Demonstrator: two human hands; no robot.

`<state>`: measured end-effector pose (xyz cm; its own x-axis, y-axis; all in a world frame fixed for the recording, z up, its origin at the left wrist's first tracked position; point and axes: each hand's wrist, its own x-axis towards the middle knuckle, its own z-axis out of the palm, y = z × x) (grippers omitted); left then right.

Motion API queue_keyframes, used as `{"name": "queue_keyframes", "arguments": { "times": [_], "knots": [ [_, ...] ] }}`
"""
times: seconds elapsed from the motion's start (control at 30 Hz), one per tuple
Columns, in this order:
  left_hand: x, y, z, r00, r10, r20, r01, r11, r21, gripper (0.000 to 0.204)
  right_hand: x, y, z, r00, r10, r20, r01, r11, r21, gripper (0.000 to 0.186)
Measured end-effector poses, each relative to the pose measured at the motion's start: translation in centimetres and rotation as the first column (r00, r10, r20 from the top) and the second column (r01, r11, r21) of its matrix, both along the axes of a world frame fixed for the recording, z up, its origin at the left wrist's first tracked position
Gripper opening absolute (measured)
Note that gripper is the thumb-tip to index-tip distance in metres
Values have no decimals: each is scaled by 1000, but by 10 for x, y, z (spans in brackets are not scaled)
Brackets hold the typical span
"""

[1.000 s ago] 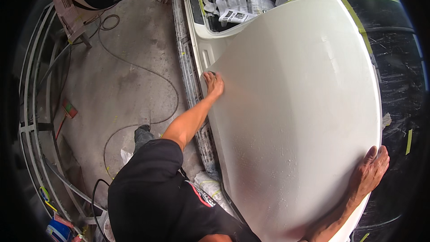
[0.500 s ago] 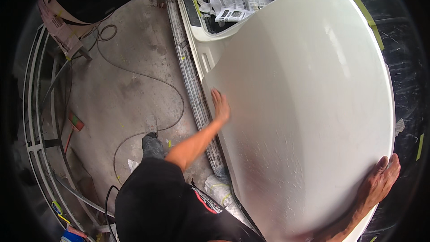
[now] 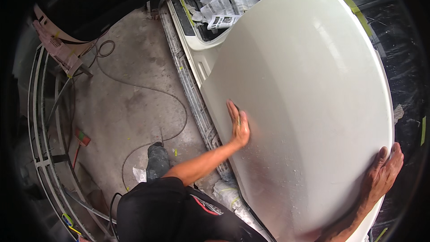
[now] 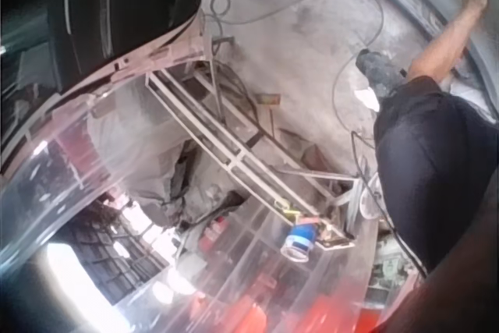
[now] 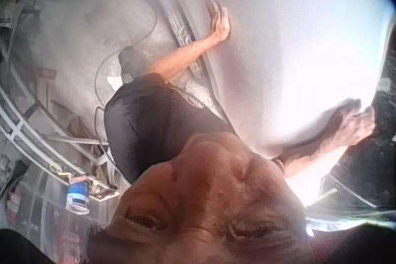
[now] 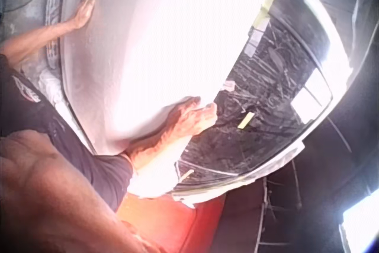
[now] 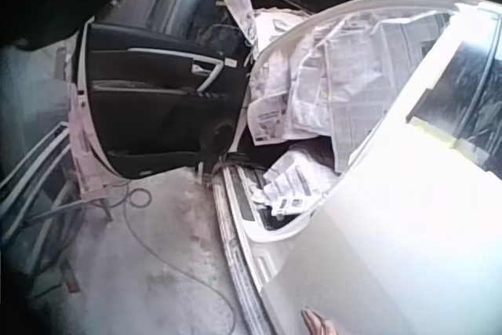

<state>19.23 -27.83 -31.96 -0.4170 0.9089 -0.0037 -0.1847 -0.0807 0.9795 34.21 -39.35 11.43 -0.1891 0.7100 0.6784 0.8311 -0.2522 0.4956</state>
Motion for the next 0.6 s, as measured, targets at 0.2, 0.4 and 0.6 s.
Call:
{"name": "queue_keyframes", "arguments": {
  "times": [0.2, 0.4, 0.6],
  "knots": [
    [-84, 75, -10, 986, 100, 137, -82, 988, -133, 86, -5, 14, -8, 1000, 19, -17, -19, 1000, 19, 57],
    [-2, -23, 42, 983, 82, -165, -41, 971, 237, 76, 6, 9, -1, 996, 51, 76, -50, 999, -13, 56],
    [-108, 69, 65, 996, 82, 41, -83, 996, 12, 77, -10, 15, -12, 1000, 19, -25, -19, 1000, -3, 55]
  ]
}}
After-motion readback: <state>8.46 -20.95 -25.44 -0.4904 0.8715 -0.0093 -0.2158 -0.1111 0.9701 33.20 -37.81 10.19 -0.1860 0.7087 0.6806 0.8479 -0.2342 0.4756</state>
